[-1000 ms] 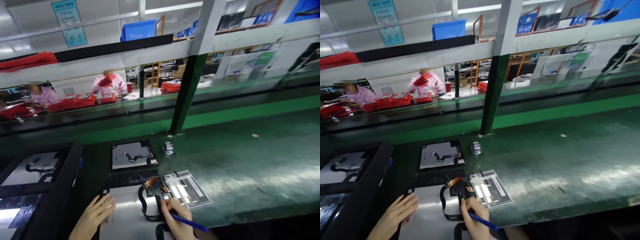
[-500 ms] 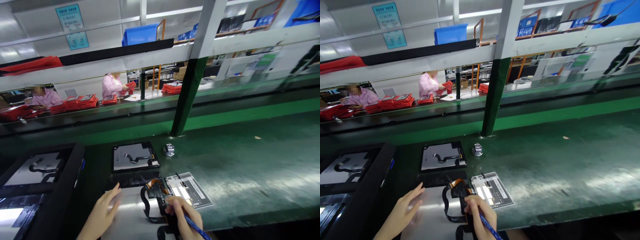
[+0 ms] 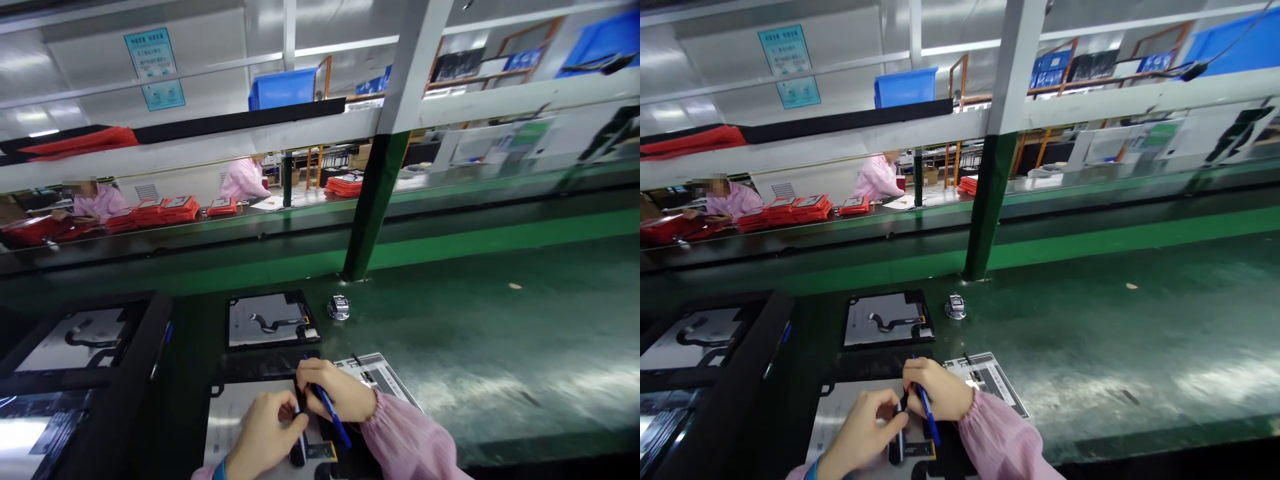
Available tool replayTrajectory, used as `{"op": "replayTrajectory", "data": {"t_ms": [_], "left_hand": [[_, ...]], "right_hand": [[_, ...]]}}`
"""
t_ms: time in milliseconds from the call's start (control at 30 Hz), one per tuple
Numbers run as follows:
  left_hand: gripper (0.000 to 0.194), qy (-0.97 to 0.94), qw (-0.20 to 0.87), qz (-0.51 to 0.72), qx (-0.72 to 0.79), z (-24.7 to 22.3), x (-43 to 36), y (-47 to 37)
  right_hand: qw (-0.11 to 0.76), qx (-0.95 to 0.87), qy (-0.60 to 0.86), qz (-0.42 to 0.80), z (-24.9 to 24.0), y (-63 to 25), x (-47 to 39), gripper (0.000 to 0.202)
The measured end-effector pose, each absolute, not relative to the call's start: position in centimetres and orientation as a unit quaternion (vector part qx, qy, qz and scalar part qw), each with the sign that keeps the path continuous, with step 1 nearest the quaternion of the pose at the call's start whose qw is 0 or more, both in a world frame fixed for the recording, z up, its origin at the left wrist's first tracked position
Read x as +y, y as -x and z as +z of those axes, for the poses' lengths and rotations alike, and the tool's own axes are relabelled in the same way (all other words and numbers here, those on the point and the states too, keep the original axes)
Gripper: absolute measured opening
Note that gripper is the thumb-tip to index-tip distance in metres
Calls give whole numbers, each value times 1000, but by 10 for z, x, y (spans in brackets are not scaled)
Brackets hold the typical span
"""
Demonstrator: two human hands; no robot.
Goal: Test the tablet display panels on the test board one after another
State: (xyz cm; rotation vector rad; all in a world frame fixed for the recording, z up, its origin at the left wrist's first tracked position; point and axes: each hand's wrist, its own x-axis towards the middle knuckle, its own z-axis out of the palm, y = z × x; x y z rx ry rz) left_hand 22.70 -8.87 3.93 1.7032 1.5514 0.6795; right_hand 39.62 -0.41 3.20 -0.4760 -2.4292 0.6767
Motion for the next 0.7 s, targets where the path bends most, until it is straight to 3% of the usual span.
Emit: {"op": "replayTrajectory", "data": {"t_ms": [433,500,600,633,700], "left_hand": [[11,-659,340,272,614,43,-97,-229],[7,-679,319,280,599,46,-107,-214],[15,-709,323,295,553,50,-119,-175],[21,-710,325,297,550,51,-120,-159],[26,-690,310,321,570,50,-116,-128]], "right_hand": [[306,-899,201,242,34,-403,-10,28],[358,-877,231,223,38,-412,-15,30],[479,-791,332,186,34,-431,-40,17],[502,-756,375,188,28,-436,-54,10],[492,-704,454,235,11,-445,-84,19]]}}
